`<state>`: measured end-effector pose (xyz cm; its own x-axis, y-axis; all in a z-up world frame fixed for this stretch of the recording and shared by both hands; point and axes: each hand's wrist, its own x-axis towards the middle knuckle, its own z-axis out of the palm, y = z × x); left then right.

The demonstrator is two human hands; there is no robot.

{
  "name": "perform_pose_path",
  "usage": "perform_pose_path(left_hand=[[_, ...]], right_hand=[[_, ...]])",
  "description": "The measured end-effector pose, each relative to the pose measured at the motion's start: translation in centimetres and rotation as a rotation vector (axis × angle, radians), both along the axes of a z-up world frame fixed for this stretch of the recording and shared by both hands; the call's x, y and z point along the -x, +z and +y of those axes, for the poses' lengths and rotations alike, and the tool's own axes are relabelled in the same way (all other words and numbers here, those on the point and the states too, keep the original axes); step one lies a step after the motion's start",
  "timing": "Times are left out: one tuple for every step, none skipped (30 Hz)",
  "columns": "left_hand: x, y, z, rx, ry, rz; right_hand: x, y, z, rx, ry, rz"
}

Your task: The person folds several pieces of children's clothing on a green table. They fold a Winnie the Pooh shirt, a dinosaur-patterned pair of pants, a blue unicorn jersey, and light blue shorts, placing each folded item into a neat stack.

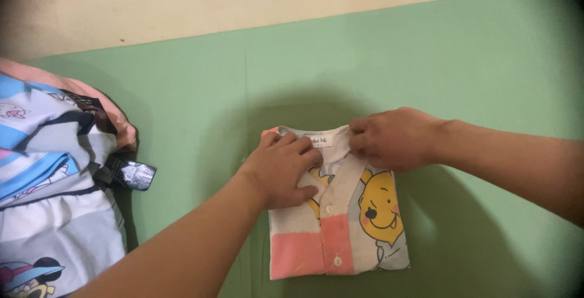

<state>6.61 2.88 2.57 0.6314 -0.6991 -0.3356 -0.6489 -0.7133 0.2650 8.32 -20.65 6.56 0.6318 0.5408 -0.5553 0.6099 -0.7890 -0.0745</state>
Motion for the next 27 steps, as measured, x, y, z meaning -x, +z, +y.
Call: perform_pose_path(left_hand=[[-0.2,0.1,0.0,-0.008,-0.014,0.011],[-0.3,0.0,0.0,-0.017,-0.029,0.024],[-0.5,0.0,-0.1,-0.002,-0.045,0.038],[-0.6,-0.2,-0.1,0.013,-0.06,0.052],[-0.7,-0.3,-0.2,0.028,-0.074,0.067],[-0.9,-0.4,-0.3,0.006,-0.088,0.079],[-1.0,-0.4,-0.5,-0.015,-0.102,0.092],[-1.2,-0.4,-0.6,-0.037,-0.114,0.105],[-1.3,-0.3,-0.7,-0.057,-0.137,0.102],[-1.4,-0.2,-0.7,-0.079,-0.157,0.102],[-1.5,0.0,-0.7,-0.1,-0.177,0.102],[-1.5,0.2,-0.9,-0.138,-0.192,0.09],[-1.5,0.5,-1.0,-0.176,-0.207,0.077],[-1.7,1.0,-1.1,-0.216,-0.222,0.063],[-1.8,1.5,-1.1,-0.248,-0.238,0.05],[-1.9,2.0,-1.0,-0.282,-0.254,0.038],[-2.1,2.5,-1.0,-0.315,-0.27,0.026],[-2.3,3.0,-0.8,-0.292,-0.269,0.021],[-2.6,3.5,-0.6,-0.27,-0.268,0.016],[-3.0,4.0,-0.3,-0.247,-0.271,0.009],[-3.4,4.5,0.0,-0.251,-0.259,0.012],[-3.9,4.9,0.3,-0.253,-0.248,0.013],[-4.3,5.2,0.7,-0.255,-0.237,0.013],[-4.7,5.3,1.1,-0.235,-0.225,0.012],[-5.1,5.4,1.6,-0.215,-0.212,0.012],[-5.4,5.3,2.1,-0.197,-0.198,0.01],[-5.6,5.1,2.3,-0.151,-0.236,-0.03]], right_hand=[[-0.1,-0.1,-0.1,-0.056,0.007,0.001],[-0.2,-0.3,-0.3,-0.033,-0.081,0.044],[-0.4,-0.5,-0.5,-0.01,-0.169,0.087],[-0.6,-0.7,-0.6,0.014,-0.255,0.131],[-0.9,-1.0,-0.7,-0.02,-0.215,0.144],[-1.2,-1.2,-1.0,-0.052,-0.177,0.154],[-1.4,-1.3,-1.2,-0.085,-0.14,0.163],[-1.7,-1.5,-1.3,-0.132,-0.105,0.141],[-1.9,-1.6,-1.4,-0.178,-0.069,0.119],[-2.1,-1.8,-1.5,-0.226,-0.031,0.1],[-2.2,-2.0,-1.5,-0.248,-0.076,0.105],[-2.3,-2.1,-1.5,-0.27,-0.122,0.111],[-2.3,-2.3,-1.5,-0.291,-0.169,0.118],[-2.3,-2.5,-1.4,-0.282,-0.187,0.115],[-2.2,-2.8,-1.2,-0.273,-0.206,0.112],[-2.0,-3.1,-1.0,-0.264,-0.225,0.11],[-1.7,-3.3,-0.9,-0.245,-0.289,0.123],[-1.3,-3.5,-0.7,-0.224,-0.351,0.135],[-1.0,-3.6,-0.5,-0.202,-0.413,0.146],[-0.8,-3.7,-0.3,-0.193,-0.404,0.121],[-0.5,-3.8,-0.1,-0.184,-0.395,0.096],[-0.2,-3.8,0.0,-0.174,-0.387,0.07],[-0.1,-3.7,0.1,-0.125,-0.399,0.069],[0.2,-3.7,0.2,-0.074,-0.412,0.07],[0.4,-3.6,0.3,-0.024,-0.426,0.07],[0.6,-3.6,0.4,-0.057,-0.398,0.005],[0.9,-3.5,0.6,-0.09,-0.37,-0.06]])
